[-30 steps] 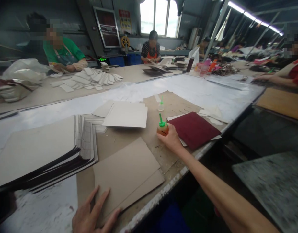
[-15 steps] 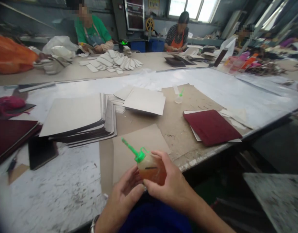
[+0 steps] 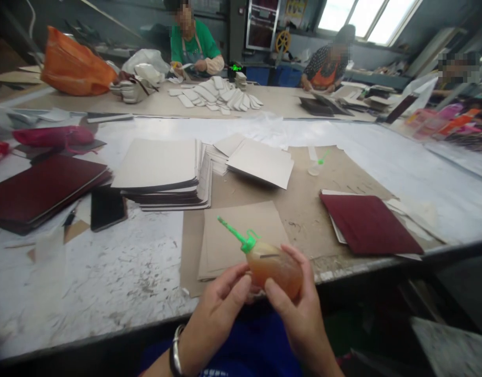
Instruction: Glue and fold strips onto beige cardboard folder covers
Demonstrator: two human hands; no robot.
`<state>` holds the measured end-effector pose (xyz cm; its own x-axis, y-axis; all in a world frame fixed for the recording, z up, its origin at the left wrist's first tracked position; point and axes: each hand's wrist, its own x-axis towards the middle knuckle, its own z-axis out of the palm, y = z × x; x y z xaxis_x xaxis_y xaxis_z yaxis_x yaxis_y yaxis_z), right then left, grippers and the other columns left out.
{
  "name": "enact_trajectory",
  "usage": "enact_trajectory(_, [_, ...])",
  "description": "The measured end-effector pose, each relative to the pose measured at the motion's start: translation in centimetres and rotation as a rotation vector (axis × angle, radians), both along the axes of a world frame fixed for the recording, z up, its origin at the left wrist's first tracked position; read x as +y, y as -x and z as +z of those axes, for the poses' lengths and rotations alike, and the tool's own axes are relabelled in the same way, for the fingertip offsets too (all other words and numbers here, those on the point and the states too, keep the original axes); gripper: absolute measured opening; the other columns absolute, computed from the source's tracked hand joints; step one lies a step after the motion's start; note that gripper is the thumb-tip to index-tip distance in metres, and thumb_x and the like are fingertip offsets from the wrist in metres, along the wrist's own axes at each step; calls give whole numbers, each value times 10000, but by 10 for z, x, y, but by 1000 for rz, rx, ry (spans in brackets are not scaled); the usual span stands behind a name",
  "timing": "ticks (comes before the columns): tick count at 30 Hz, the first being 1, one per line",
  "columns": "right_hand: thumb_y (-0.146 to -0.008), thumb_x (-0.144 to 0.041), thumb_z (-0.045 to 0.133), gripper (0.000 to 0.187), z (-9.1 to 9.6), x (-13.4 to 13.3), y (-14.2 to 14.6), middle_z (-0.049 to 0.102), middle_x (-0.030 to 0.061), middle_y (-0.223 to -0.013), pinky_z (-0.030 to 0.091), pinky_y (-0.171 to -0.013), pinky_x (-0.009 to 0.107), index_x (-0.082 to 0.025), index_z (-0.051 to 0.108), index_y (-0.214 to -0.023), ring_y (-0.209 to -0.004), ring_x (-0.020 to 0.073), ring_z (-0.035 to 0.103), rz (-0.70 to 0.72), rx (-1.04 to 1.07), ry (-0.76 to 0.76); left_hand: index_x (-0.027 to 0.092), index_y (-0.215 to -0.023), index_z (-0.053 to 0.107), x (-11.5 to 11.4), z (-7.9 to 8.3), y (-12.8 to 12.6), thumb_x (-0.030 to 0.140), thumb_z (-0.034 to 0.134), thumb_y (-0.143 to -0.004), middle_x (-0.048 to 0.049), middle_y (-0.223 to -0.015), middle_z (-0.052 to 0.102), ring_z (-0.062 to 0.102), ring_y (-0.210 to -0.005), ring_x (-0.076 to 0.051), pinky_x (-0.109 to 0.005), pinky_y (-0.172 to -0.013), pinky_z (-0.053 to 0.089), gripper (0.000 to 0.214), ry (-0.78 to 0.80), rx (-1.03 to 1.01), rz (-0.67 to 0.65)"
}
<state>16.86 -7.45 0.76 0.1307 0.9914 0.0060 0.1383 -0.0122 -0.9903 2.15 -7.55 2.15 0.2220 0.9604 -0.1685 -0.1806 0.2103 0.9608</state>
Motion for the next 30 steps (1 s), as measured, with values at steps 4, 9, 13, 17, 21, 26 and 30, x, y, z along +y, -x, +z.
enact_trajectory(4, [-755, -487, 574, 443, 12, 30, -9, 637, 86, -973, 551, -602, 390, -269, 428, -1113, -761, 247, 656, 87, 185, 139, 151, -1054, 590, -2, -35, 35, 230, 510, -836, -104, -1005, 635, 566, -975, -226, -435, -886, 475, 245, -579, 733, 205])
enact_trajectory(9, [-676, -438, 686, 521, 18, 65, -1, 611, 58, -992, 518, -728, 365, -259, 457, -1109, -864, 233, 617, 151, -383, 38, 119, -1134, 540, 0, -69, 70, 90, 485, -828, -113, -1118, 601, 506, -1102, -229, -406, -904, 496, 312, -913, 1122, 188])
enact_trajectory(13, [-704, -393, 667, 491, 16, 89, 10, 549, 61, -1027, 493, -779, 365, -240, 439, -1111, -873, 213, 587, 240, -613, -223, 106, -1161, 526, 0, -74, 74, 65, 464, -833, -118, -1145, 596, 491, -1144, -216, -367, -916, 501, 336, -964, 1153, 166])
enact_trajectory(17, [-735, -355, 647, 442, 12, 105, 16, 512, 60, -1029, 472, -799, 379, -241, 426, -1101, -908, 219, 558, 321, -709, -343, 92, -1148, 540, 0, -74, 73, 53, 469, -823, -126, -1136, 604, 496, -1142, -222, -358, -909, 510, 335, -960, 1158, 172])
enact_trajectory(21, [-752, -328, 635, 422, 10, 117, 21, 491, 62, -1038, 448, -829, 397, -248, 420, -1106, -955, 229, 525, 376, -742, -424, 104, -1161, 535, 0, -77, 74, 43, 457, -820, -119, -1150, 599, 482, -1158, -220, -361, -919, 503, 356, -946, 1161, 157])
enact_trajectory(26, [-756, -297, 636, 413, 15, 120, 21, 477, 65, -1041, 435, -840, 411, -254, 418, -1105, -970, 244, 504, 454, -767, -472, 88, -1171, 525, -2, -78, 75, 39, 464, -818, -133, -1176, 576, 455, -1182, -227, -366, -938, 488, 362, -925, 1160, 134])
enact_trajectory(30, [-754, -285, 640, 398, 21, 114, 15, 484, 61, -1024, 434, -837, 426, -271, 423, -1088, -957, 252, 507, 502, -773, -439, 82, -1179, 518, -3, -78, 75, 36, 469, -816, -138, -1188, 564, 437, -1201, -228, -357, -958, 474, 370, -912, 1161, 128])
